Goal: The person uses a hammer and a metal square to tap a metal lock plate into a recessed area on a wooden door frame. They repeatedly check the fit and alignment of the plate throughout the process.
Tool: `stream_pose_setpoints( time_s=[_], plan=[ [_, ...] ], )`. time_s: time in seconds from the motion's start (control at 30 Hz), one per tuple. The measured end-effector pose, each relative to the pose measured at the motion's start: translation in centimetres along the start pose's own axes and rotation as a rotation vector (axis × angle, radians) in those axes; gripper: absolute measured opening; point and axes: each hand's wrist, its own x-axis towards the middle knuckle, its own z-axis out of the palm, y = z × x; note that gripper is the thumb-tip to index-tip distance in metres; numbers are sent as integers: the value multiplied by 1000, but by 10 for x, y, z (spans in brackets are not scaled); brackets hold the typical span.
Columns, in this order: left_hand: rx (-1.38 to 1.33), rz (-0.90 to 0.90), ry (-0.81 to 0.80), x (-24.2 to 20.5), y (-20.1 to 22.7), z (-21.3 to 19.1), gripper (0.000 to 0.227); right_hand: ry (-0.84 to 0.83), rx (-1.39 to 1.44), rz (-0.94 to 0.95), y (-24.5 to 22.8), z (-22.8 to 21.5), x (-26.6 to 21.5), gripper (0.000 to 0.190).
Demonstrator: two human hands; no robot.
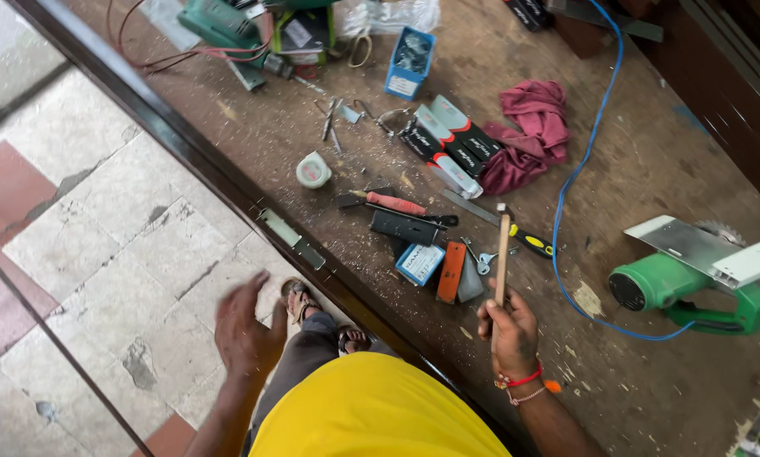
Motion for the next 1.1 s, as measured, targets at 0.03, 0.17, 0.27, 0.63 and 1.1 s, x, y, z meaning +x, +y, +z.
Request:
stream_pose_setpoints(
  time_s=[0.03, 0.17, 0.27, 0.63, 1.1],
  plan=[
    [160, 254, 172, 6, 9, -3, 27, 34, -43, -8, 6, -8, 2, 43],
    [-222, 234, -88, 32, 38, -6, 40, 157, -389, -101, 28, -43, 6, 40],
    [-231, 334, -118, 52, 52, -1, 34, 184, -942, -75, 28, -62, 18, 35],
    [-286, 365, -120, 46, 58, -5, 18, 164, -1471, -805, -43, -56, 139, 39],
    [-330, 302, -123, 32, 65, -28, 19, 306, -1707, -868, -92, -22, 83, 37]
  ],
)
